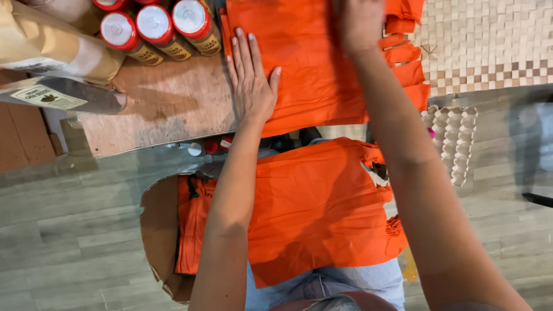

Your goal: The person repeatedly wipes the surface of orange garments with a white cloth, then places them on a stack on the table. The person handles the garments one at a time, wiping different areas before stacking them.

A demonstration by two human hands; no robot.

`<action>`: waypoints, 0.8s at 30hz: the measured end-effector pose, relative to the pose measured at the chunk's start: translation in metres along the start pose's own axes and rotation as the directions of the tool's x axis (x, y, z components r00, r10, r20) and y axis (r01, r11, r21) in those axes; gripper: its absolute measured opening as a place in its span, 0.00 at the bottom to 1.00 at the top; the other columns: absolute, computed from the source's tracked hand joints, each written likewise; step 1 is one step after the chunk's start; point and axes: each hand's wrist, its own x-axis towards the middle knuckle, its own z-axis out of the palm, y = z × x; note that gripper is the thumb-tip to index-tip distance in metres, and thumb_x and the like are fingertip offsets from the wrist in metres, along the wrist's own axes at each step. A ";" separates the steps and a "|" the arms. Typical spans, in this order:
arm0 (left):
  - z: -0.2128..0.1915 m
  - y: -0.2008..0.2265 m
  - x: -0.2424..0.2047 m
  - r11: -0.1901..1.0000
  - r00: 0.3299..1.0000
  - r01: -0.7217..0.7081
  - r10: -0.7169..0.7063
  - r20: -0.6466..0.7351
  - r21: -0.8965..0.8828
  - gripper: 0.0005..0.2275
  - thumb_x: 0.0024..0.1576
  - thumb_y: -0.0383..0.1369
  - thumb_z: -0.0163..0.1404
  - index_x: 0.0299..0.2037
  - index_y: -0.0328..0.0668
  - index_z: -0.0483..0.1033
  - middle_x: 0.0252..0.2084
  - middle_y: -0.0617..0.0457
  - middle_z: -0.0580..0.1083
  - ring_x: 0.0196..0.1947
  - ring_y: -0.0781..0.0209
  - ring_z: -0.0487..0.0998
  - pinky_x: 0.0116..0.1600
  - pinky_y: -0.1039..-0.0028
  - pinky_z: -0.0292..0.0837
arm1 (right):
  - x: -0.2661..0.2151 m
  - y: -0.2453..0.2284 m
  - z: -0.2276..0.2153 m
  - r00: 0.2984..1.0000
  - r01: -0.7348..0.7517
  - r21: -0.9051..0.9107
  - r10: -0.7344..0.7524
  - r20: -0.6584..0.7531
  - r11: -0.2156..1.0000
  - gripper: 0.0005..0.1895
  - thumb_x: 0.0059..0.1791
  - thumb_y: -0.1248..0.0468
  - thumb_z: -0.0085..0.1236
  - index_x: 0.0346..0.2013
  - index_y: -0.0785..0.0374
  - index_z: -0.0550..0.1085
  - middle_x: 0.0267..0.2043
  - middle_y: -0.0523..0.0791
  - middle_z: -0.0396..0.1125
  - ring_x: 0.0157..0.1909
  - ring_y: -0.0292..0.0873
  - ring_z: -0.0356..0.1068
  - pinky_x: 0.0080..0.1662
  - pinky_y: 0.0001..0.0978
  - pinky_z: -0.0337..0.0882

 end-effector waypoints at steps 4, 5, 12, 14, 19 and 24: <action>0.002 0.001 0.002 0.999 1.000 0.007 -0.008 0.023 0.037 0.36 0.82 0.58 0.35 0.86 0.40 0.34 0.86 0.44 0.32 0.88 0.50 0.34 0.90 0.58 0.33 | -0.017 0.056 -0.036 0.989 -0.032 0.060 0.040 -0.142 0.998 0.16 0.35 0.75 0.49 0.24 0.45 0.69 0.19 0.32 0.55 0.21 0.33 0.47 0.21 0.27 0.51; 0.001 0.001 0.002 0.999 0.999 0.009 -0.010 0.032 0.039 0.36 0.82 0.58 0.35 0.85 0.40 0.34 0.86 0.43 0.31 0.88 0.50 0.33 0.90 0.57 0.32 | -0.024 0.067 -0.040 0.986 -0.024 -0.005 0.023 -0.165 1.000 0.16 0.33 0.72 0.48 0.27 0.45 0.67 0.20 0.34 0.56 0.19 0.39 0.48 0.28 0.30 0.54; 0.005 0.000 -0.001 0.999 0.999 -0.020 0.019 -0.031 -0.027 0.35 0.83 0.53 0.40 0.86 0.39 0.35 0.86 0.43 0.31 0.88 0.49 0.33 0.90 0.57 0.32 | -0.051 0.082 -0.063 0.905 -0.397 0.118 0.410 -0.115 0.910 0.09 0.51 0.62 0.59 0.46 0.57 0.76 0.40 0.51 0.76 0.33 0.64 0.71 0.41 0.56 0.68; 0.009 -0.002 0.000 0.998 0.999 -0.027 0.025 -0.042 -0.059 0.34 0.82 0.51 0.40 0.86 0.39 0.34 0.86 0.43 0.30 0.88 0.49 0.33 0.90 0.56 0.31 | -0.055 0.041 -0.065 0.888 -0.437 0.137 0.451 -0.088 0.889 0.16 0.51 0.62 0.61 0.54 0.55 0.73 0.38 0.48 0.74 0.33 0.58 0.71 0.37 0.53 0.68; 0.001 0.003 0.001 0.998 1.000 -0.014 0.013 -0.017 -0.064 0.32 0.81 0.43 0.40 0.85 0.38 0.34 0.86 0.42 0.31 0.88 0.48 0.33 0.89 0.55 0.30 | -0.027 -0.132 -0.199 0.998 -0.055 0.466 0.054 0.016 0.883 0.06 0.61 0.58 0.53 0.51 0.48 0.75 0.46 0.43 0.70 0.34 0.51 0.71 0.33 0.46 0.67; -0.020 0.011 0.003 0.998 0.980 0.057 -0.056 0.191 -0.001 0.35 0.82 0.49 0.37 0.84 0.37 0.27 0.85 0.41 0.25 0.87 0.50 0.25 0.87 0.56 0.21 | -0.066 -0.172 -0.163 0.969 0.224 0.362 -0.248 0.020 0.905 0.14 0.51 0.62 0.55 0.51 0.56 0.70 0.40 0.45 0.69 0.37 0.47 0.70 0.44 0.41 0.67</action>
